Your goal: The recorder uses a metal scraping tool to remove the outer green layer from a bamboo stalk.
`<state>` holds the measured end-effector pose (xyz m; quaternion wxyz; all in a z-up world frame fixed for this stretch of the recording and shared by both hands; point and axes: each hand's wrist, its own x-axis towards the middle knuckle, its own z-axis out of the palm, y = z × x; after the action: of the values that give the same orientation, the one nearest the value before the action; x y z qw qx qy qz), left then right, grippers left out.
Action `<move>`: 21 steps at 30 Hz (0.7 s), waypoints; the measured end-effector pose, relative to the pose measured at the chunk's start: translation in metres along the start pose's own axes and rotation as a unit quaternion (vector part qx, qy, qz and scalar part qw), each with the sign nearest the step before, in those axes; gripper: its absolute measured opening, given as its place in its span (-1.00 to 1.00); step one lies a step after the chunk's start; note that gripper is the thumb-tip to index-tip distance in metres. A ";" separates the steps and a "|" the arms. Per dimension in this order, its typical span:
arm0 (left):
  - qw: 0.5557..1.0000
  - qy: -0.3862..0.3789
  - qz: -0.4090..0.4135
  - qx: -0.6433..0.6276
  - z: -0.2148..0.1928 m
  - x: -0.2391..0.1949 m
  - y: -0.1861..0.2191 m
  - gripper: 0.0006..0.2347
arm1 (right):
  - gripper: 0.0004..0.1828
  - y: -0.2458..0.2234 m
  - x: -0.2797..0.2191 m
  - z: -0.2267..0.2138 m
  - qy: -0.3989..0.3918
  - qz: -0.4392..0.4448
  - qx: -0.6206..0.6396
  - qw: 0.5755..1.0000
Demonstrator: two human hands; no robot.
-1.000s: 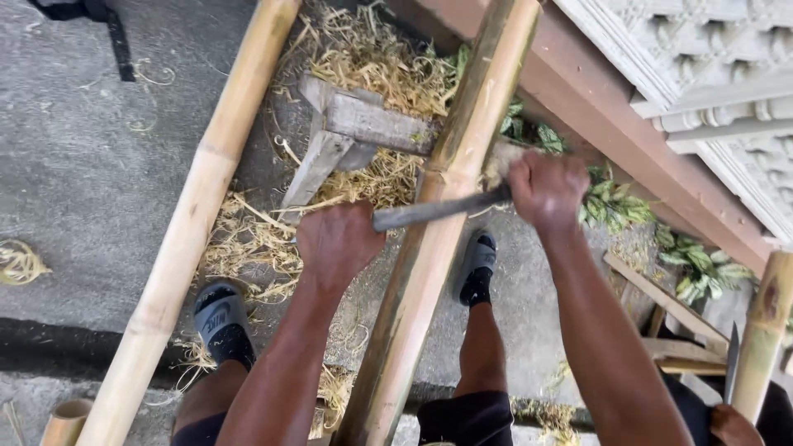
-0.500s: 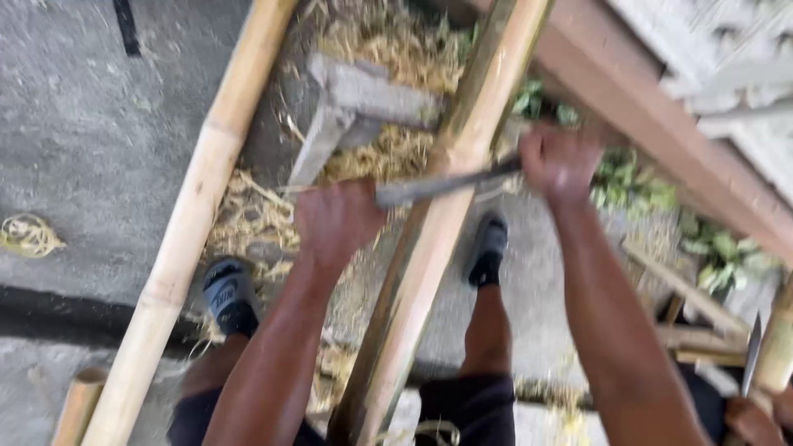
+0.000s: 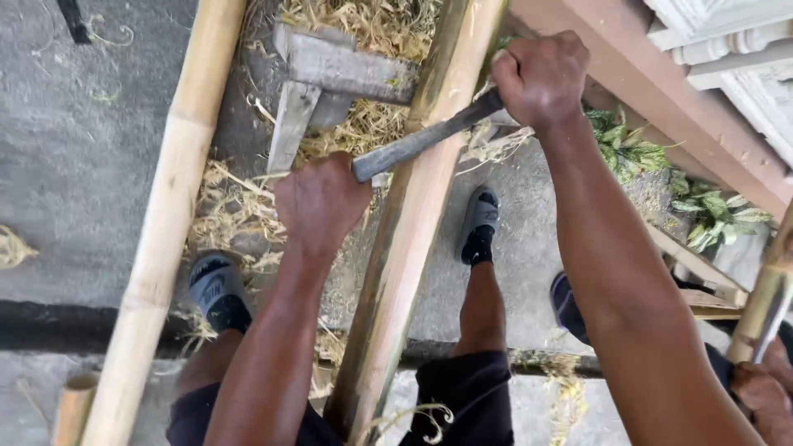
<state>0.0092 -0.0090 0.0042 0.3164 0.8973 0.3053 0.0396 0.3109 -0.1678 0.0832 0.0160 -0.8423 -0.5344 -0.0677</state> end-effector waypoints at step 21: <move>0.999 0.034 -0.010 0.002 0.009 0.008 0.011 -0.85 | -0.58 0.050 0.010 0.037 -0.025 -0.058 -0.099 0.993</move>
<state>0.0238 -0.0161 0.0030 0.3042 0.8929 0.3251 0.0667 0.3640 -0.1766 0.0500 -0.0846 -0.8090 -0.5730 -0.1000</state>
